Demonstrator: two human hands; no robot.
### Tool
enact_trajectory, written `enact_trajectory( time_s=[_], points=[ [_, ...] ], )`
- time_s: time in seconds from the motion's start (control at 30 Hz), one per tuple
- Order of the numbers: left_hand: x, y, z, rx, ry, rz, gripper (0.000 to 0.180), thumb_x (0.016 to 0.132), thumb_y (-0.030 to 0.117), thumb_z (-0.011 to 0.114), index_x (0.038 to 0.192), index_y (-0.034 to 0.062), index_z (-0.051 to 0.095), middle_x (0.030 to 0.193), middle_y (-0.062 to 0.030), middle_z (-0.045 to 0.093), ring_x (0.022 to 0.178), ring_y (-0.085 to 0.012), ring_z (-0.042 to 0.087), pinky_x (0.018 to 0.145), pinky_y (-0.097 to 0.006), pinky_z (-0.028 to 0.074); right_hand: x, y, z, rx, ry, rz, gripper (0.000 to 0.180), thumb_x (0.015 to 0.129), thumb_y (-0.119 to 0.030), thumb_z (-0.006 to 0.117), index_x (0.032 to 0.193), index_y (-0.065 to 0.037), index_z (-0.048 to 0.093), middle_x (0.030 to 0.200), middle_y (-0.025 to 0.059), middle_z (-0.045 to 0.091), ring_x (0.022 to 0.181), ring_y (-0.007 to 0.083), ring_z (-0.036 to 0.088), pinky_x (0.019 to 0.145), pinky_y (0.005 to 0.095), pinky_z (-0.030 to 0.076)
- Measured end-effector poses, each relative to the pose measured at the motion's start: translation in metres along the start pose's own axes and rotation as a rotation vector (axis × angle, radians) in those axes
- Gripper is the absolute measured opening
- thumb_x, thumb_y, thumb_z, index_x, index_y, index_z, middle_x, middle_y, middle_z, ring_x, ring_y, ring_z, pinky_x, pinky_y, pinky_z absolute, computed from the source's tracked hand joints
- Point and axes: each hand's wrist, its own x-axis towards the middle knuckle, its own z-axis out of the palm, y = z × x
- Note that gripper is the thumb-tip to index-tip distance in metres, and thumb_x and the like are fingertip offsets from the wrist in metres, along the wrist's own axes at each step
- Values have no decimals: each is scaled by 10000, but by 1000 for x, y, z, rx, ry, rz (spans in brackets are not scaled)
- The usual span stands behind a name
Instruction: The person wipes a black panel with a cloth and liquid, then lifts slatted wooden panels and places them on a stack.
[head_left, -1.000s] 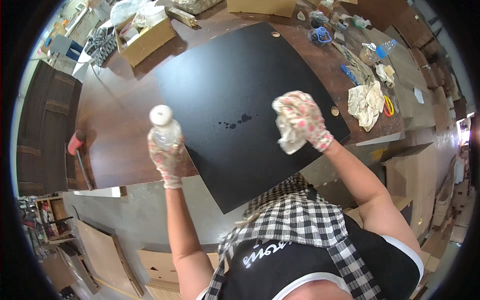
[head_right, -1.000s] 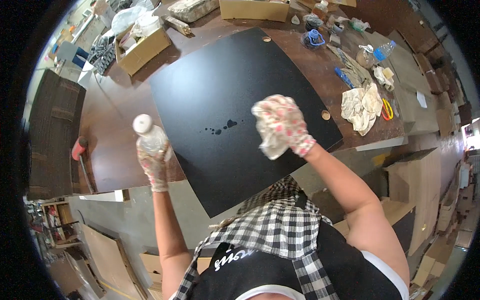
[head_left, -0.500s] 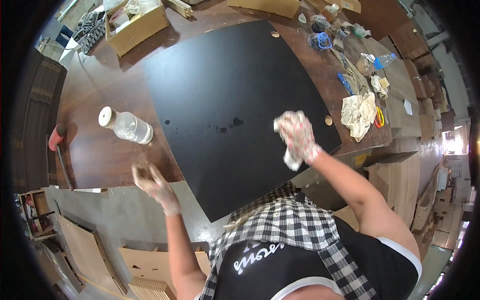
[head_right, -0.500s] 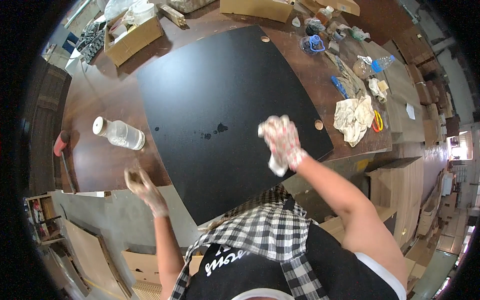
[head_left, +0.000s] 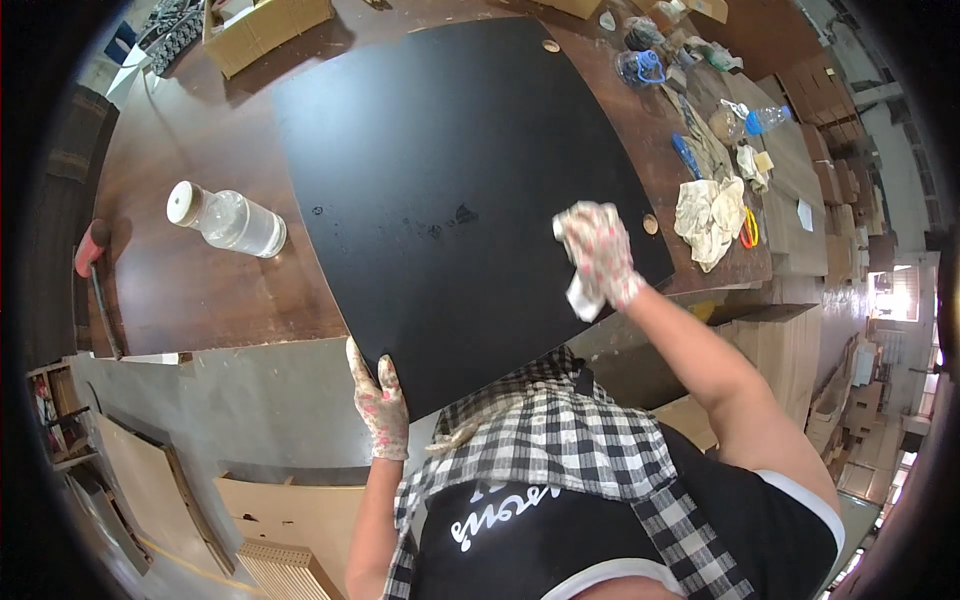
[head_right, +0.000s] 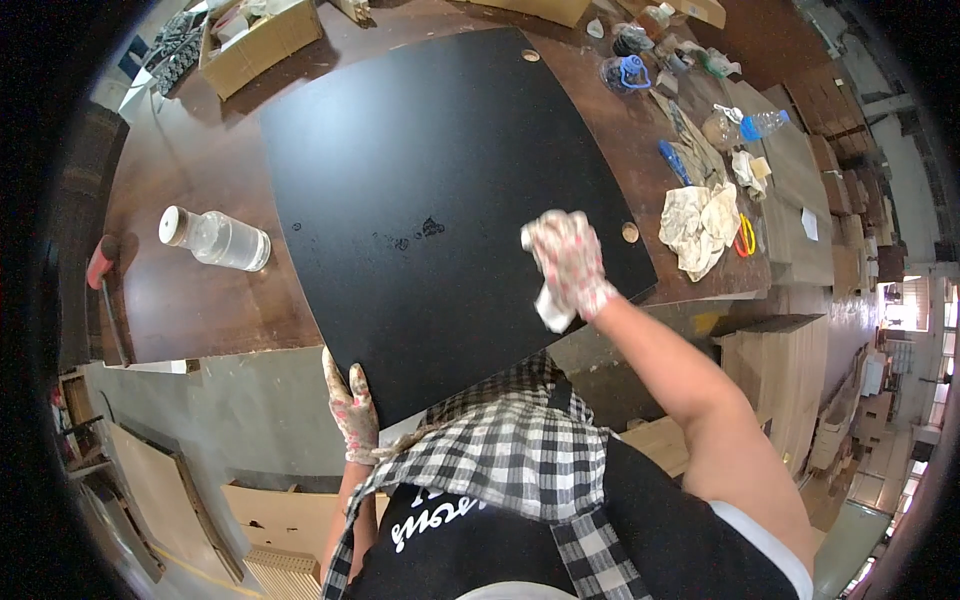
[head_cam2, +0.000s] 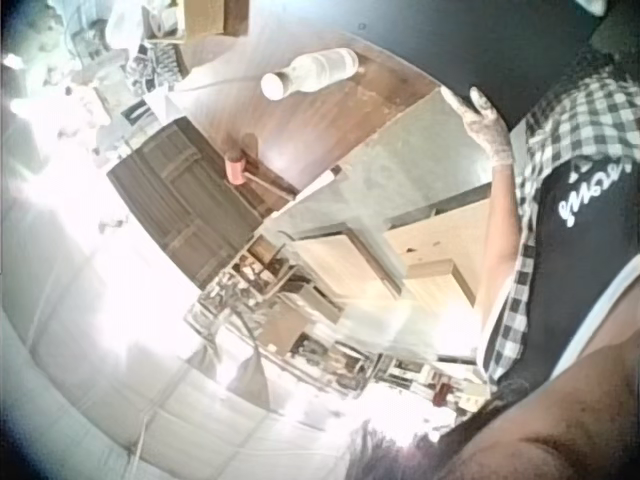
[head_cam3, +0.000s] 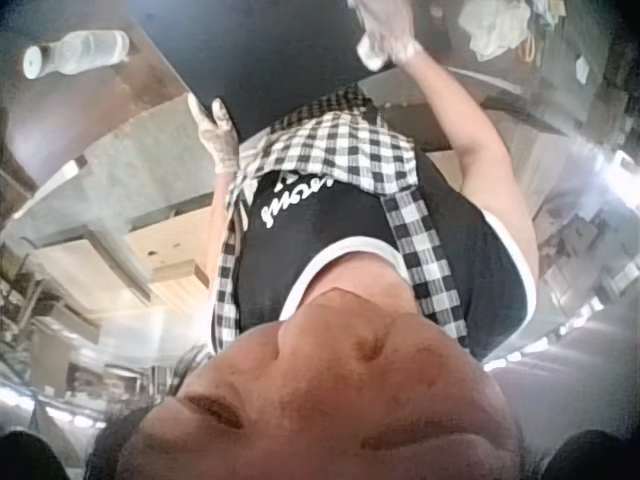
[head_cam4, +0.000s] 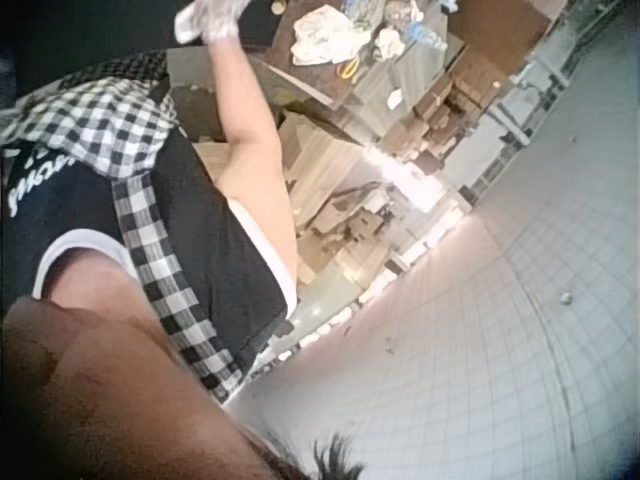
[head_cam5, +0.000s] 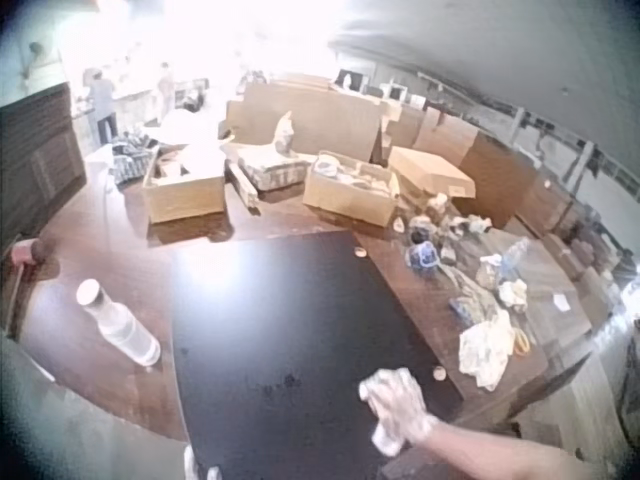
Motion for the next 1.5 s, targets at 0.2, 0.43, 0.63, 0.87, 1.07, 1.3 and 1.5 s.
enact_trajectory(
  time_s=[0.2,0.43,0.63,0.87,1.07,1.3,1.5],
  points=[
    [2,-6,3,13,10,-15,465,881,177,456,1289,6,314,1207,-166,461,1066,-240,466,918,-318,345,-25,-4,17,84,-122,-99,142,685,-147,529,816,-195,560,904,22,485,838,224,455,672,362,412],
    [7,-2,6,-38,-6,1,495,860,154,490,1308,65,299,1184,-178,489,1043,-268,510,872,-327,390,55,-17,12,-74,-80,-123,151,682,-170,525,834,-176,521,880,25,472,824,238,443,684,348,394],
    [0,5,-6,-125,-60,-163,491,869,116,476,1312,25,284,1227,-156,456,1099,-200,454,917,-292,348,-13,-36,21,54,25,-223,143,684,-137,573,821,-176,582,893,8,529,822,227,485,683,355,413],
    [5,-1,10,-63,6,6,518,858,192,500,1323,102,290,1151,-147,524,999,-253,548,815,-320,429,142,-5,58,-116,81,-61,160,746,-218,485,869,-184,582,968,23,526,877,241,483,731,353,427],
    [0,-8,-1,-26,17,-55,469,872,141,464,1310,76,310,1161,-149,517,997,-268,547,814,-317,428,2,-161,53,635,-229,-669,146,642,-96,563,779,-138,589,822,45,536,741,184,532,585,335,431],
    [-22,7,3,42,20,-282,422,896,195,414,1306,140,333,1049,-187,555,811,-324,573,693,-355,442,175,-159,101,-18,-117,-660,167,661,-119,545,777,-237,562,836,9,495,805,196,471,633,329,399],
    [-18,-28,-8,83,72,-109,338,887,150,438,1215,68,453,871,-104,605,637,-180,546,612,-286,449,243,-178,106,-95,-149,-602,180,575,-154,615,748,-147,567,823,52,499,788,214,483,638,340,425]
  ],
)
